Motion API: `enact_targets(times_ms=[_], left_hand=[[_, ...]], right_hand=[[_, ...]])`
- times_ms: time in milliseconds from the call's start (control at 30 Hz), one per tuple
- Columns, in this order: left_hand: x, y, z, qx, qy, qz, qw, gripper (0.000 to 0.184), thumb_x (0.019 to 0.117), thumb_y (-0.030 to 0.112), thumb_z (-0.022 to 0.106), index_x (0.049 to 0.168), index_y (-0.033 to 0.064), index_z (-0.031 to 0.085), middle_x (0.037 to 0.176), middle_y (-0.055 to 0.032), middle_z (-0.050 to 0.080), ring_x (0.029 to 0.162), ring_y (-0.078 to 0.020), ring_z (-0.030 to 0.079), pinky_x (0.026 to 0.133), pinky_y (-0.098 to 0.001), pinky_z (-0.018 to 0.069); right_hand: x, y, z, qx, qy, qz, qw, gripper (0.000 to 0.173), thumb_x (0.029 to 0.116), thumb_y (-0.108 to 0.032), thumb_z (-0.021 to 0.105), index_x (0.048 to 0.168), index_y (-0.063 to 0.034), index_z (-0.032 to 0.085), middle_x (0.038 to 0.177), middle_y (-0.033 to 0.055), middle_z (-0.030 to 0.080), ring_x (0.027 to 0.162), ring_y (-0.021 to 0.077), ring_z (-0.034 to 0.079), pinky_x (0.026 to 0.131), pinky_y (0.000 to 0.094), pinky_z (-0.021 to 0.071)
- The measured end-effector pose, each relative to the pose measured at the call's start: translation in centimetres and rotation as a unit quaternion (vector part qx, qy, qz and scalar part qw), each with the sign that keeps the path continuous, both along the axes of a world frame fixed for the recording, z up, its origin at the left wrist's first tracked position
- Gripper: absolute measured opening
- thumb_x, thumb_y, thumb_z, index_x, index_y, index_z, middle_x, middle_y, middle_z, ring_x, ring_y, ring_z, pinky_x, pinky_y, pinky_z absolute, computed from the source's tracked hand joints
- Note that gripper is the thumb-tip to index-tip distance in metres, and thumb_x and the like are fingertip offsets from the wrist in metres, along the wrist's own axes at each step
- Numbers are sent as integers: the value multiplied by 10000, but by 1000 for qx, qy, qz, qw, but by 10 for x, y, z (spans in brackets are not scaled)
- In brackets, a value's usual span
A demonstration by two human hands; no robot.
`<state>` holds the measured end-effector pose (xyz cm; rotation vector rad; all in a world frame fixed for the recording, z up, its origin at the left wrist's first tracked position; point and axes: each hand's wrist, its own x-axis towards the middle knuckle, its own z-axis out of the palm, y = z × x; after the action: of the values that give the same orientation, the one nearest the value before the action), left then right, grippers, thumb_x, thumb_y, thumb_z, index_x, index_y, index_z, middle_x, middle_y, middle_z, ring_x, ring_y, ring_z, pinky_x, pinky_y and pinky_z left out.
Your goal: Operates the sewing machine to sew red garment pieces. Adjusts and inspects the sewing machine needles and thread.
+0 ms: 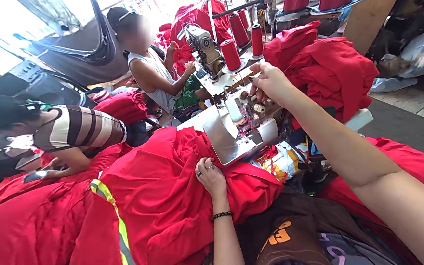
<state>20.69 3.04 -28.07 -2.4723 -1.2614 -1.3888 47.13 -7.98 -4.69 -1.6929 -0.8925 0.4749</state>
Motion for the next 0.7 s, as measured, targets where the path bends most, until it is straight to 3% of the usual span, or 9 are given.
enact_targets(times_ms=[100, 200, 267, 300, 467, 700], left_hand=[[0, 0, -1, 0, 5, 0, 1000, 235, 992, 53, 479, 1049, 68, 707, 1172, -164, 680, 1198, -382, 598, 1028, -521, 443], [-1, 0, 0, 3, 4, -1, 1000, 240, 998, 60, 470, 1046, 69, 705, 1164, -156, 680, 1194, -369, 599, 1022, -517, 441], [-1, 0, 0, 2, 4, -3, 1000, 242, 998, 60, 467, 1045, 70, 704, 1163, -158, 680, 1198, -369, 598, 1028, -513, 440], [-1, 0, 0, 1, 4, -3, 1000, 242, 999, 59, 465, 1043, 69, 703, 1165, -162, 678, 1198, -367, 597, 1033, -506, 439], [-1, 0, 0, 3, 8, -1, 1000, 243, 1002, 56, 466, 1051, 57, 704, 1166, -158, 681, 1199, -366, 599, 1044, -501, 433], [-1, 0, 0, 11, 4, 1, 1000, 232, 988, 49, 484, 1038, 65, 710, 1154, -160, 685, 1188, -368, 605, 1032, -507, 440]], right_hand=[[6, 4, 3, -5, 76, 52, 996, 389, 1123, -260, 409, 1463, -76, 453, 759, 83, 670, 487, 119, 565, 484, 242, 492], [7, 8, 5, -17, 86, 80, 993, 370, 1124, -320, 396, 1231, -48, 623, 717, 61, 664, 474, 105, 557, 461, 234, 476], [7, 9, 6, -6, 95, 66, 993, 345, 1122, -277, 404, 1038, -33, 633, 699, 46, 656, 471, 94, 560, 449, 224, 472], [7, 9, 7, 2, 104, 52, 993, 324, 1119, -258, 407, 1003, -37, 614, 705, 46, 660, 478, 95, 569, 457, 224, 477], [18, 2, 9, 103, 169, 19, 980, 249, 1114, -223, 397, 1040, -50, 561, 689, 40, 649, 489, 114, 593, 482, 249, 519], [33, -14, 19, 215, 186, -21, 959, 229, 1110, -193, 391, 999, -63, 544, 678, 32, 663, 497, 124, 622, 496, 262, 552]])
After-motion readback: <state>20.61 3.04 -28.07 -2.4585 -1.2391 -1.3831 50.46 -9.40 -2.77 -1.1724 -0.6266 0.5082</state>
